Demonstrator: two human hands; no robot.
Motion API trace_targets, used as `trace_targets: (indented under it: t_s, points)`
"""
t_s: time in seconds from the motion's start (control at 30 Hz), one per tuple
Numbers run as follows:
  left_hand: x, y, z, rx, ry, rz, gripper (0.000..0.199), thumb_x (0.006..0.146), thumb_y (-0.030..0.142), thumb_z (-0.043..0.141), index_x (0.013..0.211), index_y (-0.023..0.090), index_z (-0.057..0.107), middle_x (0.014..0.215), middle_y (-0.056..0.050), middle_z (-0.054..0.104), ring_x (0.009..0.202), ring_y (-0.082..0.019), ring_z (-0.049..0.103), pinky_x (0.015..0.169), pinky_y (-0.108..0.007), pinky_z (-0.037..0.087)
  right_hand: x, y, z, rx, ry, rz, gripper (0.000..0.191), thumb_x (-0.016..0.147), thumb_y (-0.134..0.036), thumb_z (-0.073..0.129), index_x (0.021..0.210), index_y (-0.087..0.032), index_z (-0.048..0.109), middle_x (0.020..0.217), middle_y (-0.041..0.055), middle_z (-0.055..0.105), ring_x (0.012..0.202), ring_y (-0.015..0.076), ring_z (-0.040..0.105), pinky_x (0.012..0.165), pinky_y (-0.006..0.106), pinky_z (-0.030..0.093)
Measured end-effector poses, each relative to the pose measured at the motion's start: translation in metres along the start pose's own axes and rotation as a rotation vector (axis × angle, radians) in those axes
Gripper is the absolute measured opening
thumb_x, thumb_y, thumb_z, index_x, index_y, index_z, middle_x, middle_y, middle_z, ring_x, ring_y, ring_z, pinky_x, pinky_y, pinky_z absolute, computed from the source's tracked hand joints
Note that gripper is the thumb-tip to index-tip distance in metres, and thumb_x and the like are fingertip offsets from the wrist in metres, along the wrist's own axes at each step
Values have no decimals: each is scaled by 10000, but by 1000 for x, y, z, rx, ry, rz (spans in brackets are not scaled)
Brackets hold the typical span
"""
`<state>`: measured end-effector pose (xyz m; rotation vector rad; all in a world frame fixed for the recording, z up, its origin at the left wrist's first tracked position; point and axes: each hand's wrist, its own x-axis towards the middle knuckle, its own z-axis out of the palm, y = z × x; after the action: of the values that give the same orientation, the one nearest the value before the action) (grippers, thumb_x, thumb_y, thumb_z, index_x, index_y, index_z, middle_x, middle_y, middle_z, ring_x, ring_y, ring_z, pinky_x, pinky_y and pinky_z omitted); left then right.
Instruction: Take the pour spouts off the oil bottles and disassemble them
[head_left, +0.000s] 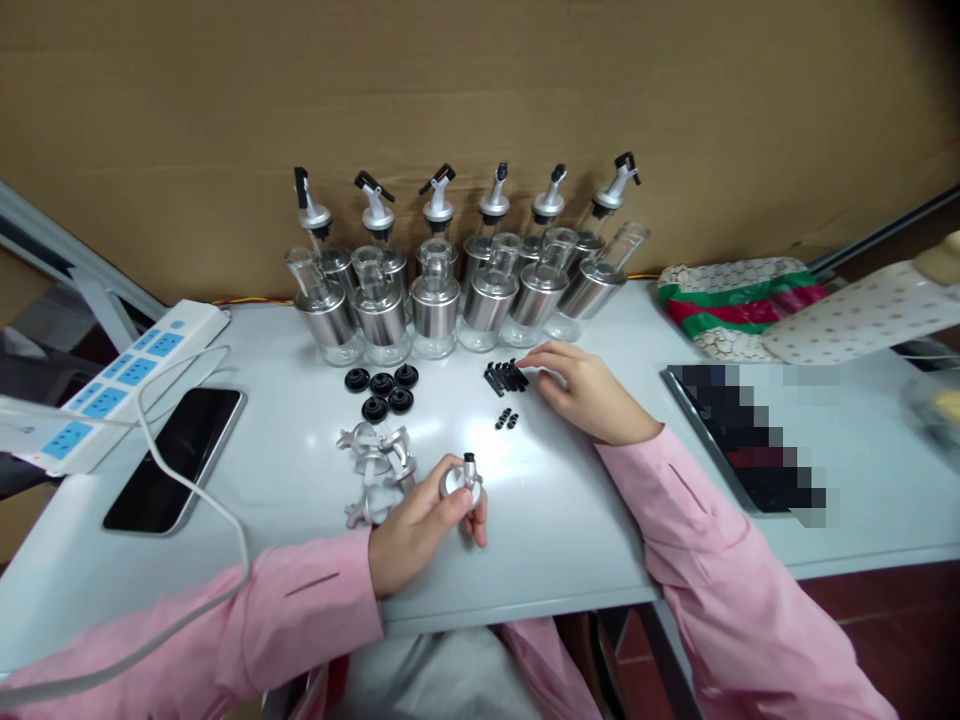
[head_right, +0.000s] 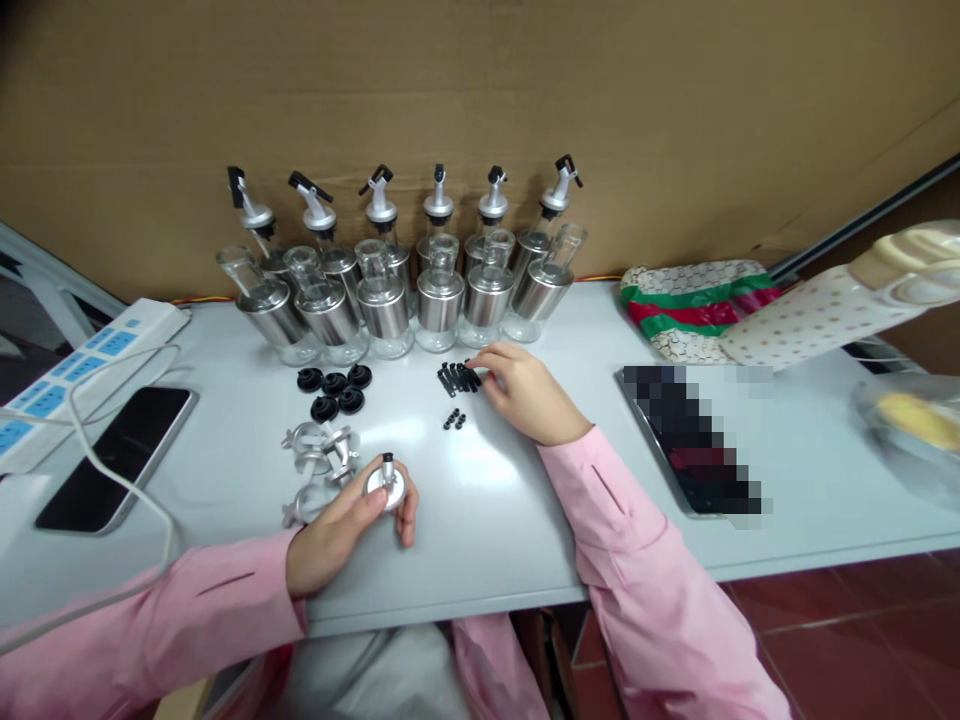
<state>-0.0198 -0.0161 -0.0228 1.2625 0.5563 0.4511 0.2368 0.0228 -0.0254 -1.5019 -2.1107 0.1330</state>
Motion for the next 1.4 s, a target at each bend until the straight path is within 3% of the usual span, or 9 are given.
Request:
trace_targets:
  t_s: [0.23,0.6,0.8,0.97,1.27,1.4]
  points:
    - [0,0,-1,13,-2,-4,361,906,519,364,823,176,437,728,-15,537,680,-152,501,720,-311,382,-2,7,2,-12,-81,6,270,781,-63,441,869,-173,671,857,67,673,829,213,630,797,363,519]
    - [0,-1,-1,-16,-2,2,366,904,523,377,835,170,441,731,-16,533,677,-147,497,716,-312,374,-1,3,4,-60,-89,4,176,826,-183,549,950,-167,673,869,87,638,824,237,596,777,401,509]
    - [0,0,0,-4,3,-1,365,902,527,371,830,176,438,729,-14,531,676,-152,498,708,-308,377,1,-4,9,-5,-70,-92,268,864,-133,446,998,-175,674,933,110,608,873,229,578,795,396,504]
    - [0,-1,0,-7,4,0,362,905,523,370,829,174,435,727,-11,529,672,-149,501,711,-309,377,0,-9,15,-38,-110,-124,412,790,1,376,999,-180,681,967,110,618,916,237,569,816,414,485]
    - [0,-1,0,-5,-1,3,368,905,527,370,830,173,436,724,-15,532,677,-151,497,716,-311,378,0,-7,16,-51,-123,-90,347,838,-55,396,1006,-166,679,962,112,628,897,235,575,815,401,479]
    - [0,1,1,-16,12,-7,374,894,541,384,831,177,439,721,-13,531,669,-152,493,707,-311,376,0,-11,14,-34,-112,-75,377,839,-61,397,1098,-182,642,970,112,618,904,238,570,800,407,484]
